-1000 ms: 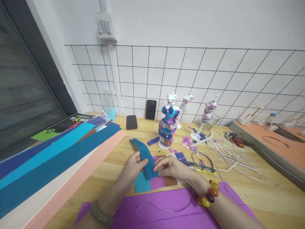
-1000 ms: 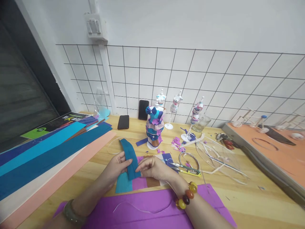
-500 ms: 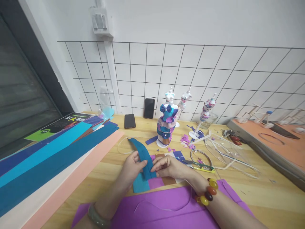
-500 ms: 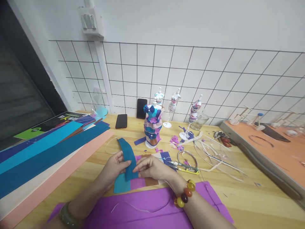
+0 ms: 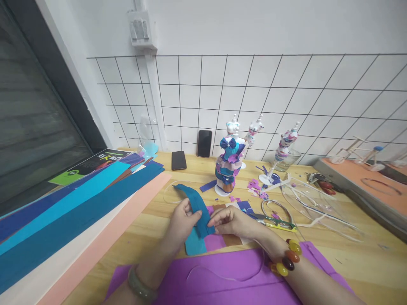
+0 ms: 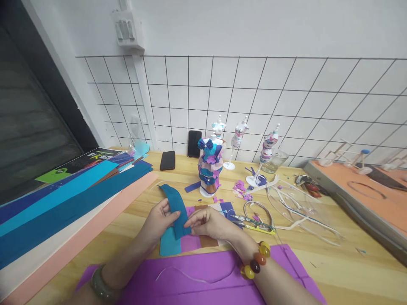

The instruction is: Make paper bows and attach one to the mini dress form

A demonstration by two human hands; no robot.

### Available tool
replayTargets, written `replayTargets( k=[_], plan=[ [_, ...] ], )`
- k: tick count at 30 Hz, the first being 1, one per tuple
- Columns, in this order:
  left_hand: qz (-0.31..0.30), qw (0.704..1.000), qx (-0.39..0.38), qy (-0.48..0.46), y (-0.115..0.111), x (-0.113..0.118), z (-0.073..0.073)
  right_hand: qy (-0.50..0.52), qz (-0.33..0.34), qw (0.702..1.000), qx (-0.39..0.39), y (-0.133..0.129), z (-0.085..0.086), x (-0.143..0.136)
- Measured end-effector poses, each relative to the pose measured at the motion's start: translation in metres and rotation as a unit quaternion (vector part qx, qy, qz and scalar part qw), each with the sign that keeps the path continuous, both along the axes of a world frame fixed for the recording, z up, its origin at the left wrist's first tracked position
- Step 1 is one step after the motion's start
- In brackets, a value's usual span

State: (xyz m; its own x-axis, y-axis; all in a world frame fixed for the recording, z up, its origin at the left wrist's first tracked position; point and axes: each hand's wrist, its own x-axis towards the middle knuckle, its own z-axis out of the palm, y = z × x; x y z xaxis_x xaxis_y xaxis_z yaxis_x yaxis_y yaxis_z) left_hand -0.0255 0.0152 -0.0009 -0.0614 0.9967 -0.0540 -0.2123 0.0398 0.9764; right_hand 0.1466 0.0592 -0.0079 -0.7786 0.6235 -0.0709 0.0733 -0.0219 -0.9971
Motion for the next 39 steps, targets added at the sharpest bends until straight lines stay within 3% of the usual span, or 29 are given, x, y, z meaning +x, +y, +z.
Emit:
replayTargets(
  k=[9, 19, 27, 34, 39],
  plan=[
    [0.008, 1.000, 0.008, 0.013, 0.001, -0.001, -0.003, 0.006, 0.018, 1.000, 0.016, -0.001, 0.001, 0.000],
    [0.010, 1.000, -0.019, 0.020, 0.000, -0.001, 0.000, -0.011, -0.041, 0.999, -0.021, -0.002, 0.002, -0.002],
    [-0.084, 0.996, -0.023, -0.001, -0.006, 0.002, 0.002, -0.008, -0.042, 0.999, -0.026, 0.000, -0.001, -0.001],
    [-0.017, 1.000, -0.014, 0.009, -0.005, 0.002, 0.005, -0.009, -0.020, 1.000, -0.005, 0.002, -0.005, -0.001],
    [0.005, 1.000, -0.007, -0.002, -0.001, -0.003, 0.006, 0.005, -0.017, 0.999, -0.030, 0.000, -0.003, -0.003]
  ],
)
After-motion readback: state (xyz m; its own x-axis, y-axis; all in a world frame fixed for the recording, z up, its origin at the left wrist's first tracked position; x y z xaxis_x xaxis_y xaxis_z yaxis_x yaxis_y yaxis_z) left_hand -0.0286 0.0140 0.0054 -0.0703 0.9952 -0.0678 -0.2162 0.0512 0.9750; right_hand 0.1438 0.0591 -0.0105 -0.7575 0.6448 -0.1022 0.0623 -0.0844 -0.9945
